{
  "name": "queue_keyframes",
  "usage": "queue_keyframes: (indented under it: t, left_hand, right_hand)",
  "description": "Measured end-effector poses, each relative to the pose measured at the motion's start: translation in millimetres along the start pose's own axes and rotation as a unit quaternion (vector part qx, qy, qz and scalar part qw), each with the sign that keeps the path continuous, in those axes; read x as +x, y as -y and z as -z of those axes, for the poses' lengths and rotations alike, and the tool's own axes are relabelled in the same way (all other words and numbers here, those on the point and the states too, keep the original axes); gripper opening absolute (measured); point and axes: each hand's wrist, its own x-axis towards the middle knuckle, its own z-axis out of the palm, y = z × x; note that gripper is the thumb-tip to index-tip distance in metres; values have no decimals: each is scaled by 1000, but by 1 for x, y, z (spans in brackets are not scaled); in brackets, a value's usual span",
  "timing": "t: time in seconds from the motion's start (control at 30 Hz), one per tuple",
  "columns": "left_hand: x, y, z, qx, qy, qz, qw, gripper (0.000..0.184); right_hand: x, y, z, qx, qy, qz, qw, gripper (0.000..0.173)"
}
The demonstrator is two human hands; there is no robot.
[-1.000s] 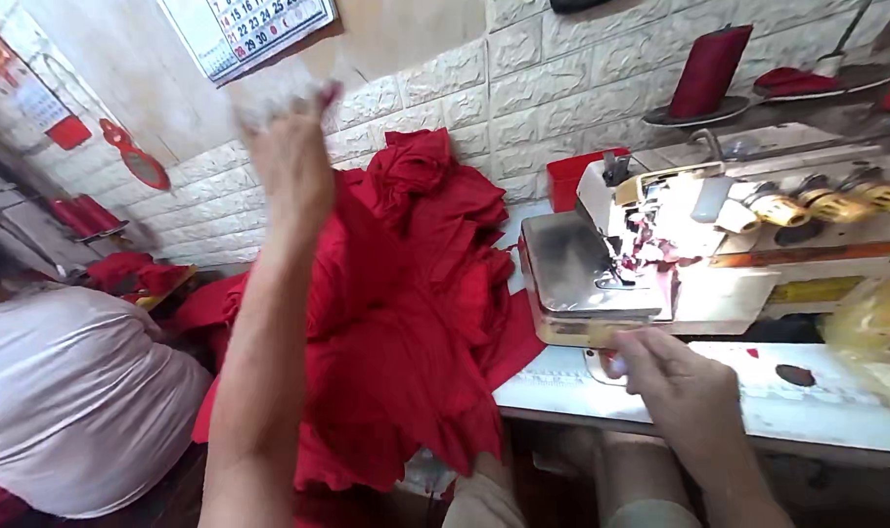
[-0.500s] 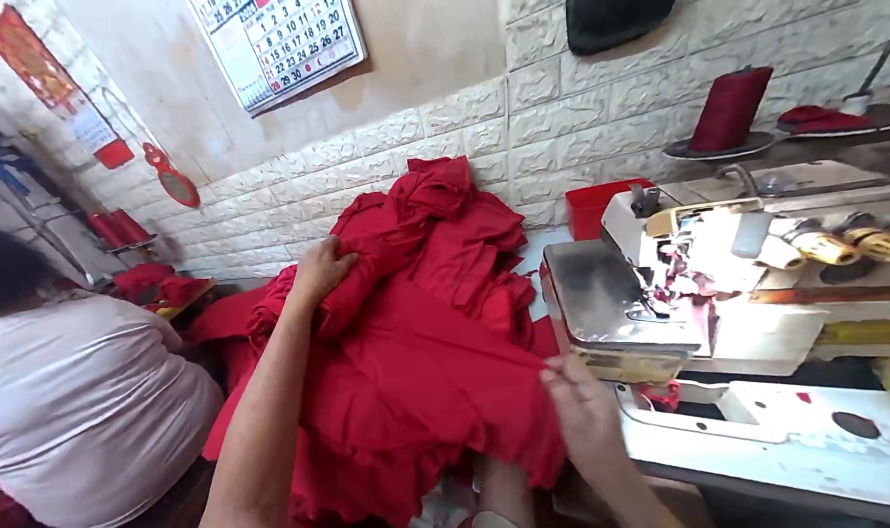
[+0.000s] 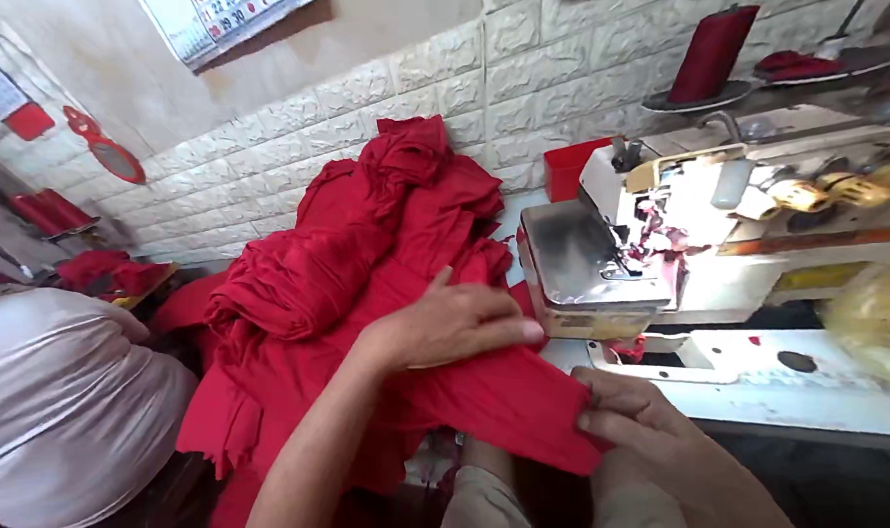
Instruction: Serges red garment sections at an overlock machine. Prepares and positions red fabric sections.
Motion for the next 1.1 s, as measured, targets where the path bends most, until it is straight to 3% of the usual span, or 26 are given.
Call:
queue_keyframes:
  t: [0.03,0.1,0.2,0.27,0.37,0.47,0.57,0.67,0.73,0.83,0.97,1.07,1.1]
  left_hand:
    - [6,-5,-6,-24,34,-47,998,40]
    - [15,-9,-10,-56,19,-99,993,29]
    - [28,-3,-8,-31,-57,-68,996,28]
    - [44,11,-16,28,-107,5,994,31]
    - [78,41,-48,137,-114,122,976,37]
    - [94,63,-94,207,-56,176,961,34]
    - [84,67,-118,246,-111,112,956,28]
    - [69,49,-110,181,-204,65,960,23]
    - [61,36,-103,128,-244,63,959,25]
    - [39,21,-109,16,-320,56,946,29]
    - [7,-3,-123,-218,-251,66,941,30]
    - [-1,7,-137,-178,-244,46,952,20]
    - [0,12,-137,-141,-224,35,964,27]
  right_hand:
    - [-1,4,3,-13,1,-14,1000,17]
    - [-8,6,9,-83,-14,-81,993,20]
    - [-18,6,13,-298,-53,-232,925,25]
    - [-23,1,12,-348,-81,-267,895,31]
    - [-28,-8,11,-344,-158,-208,902,44]
    - [-26,-14,4,-271,-267,-159,911,39]
    - [-26,-11,3,-13,-304,-159,939,28]
    - [-32,-7,8,168,-227,-163,945,15]
    - [-34,-6,10,155,-183,-167,956,11]
    - [-34,-4,7,-3,-158,-181,971,13]
    - [-28,-10,0,-138,-198,-167,956,30]
    - [-24,-12,-5,-150,-189,-123,963,29]
    - [-22,-11,-7,-149,-168,-96,970,28]
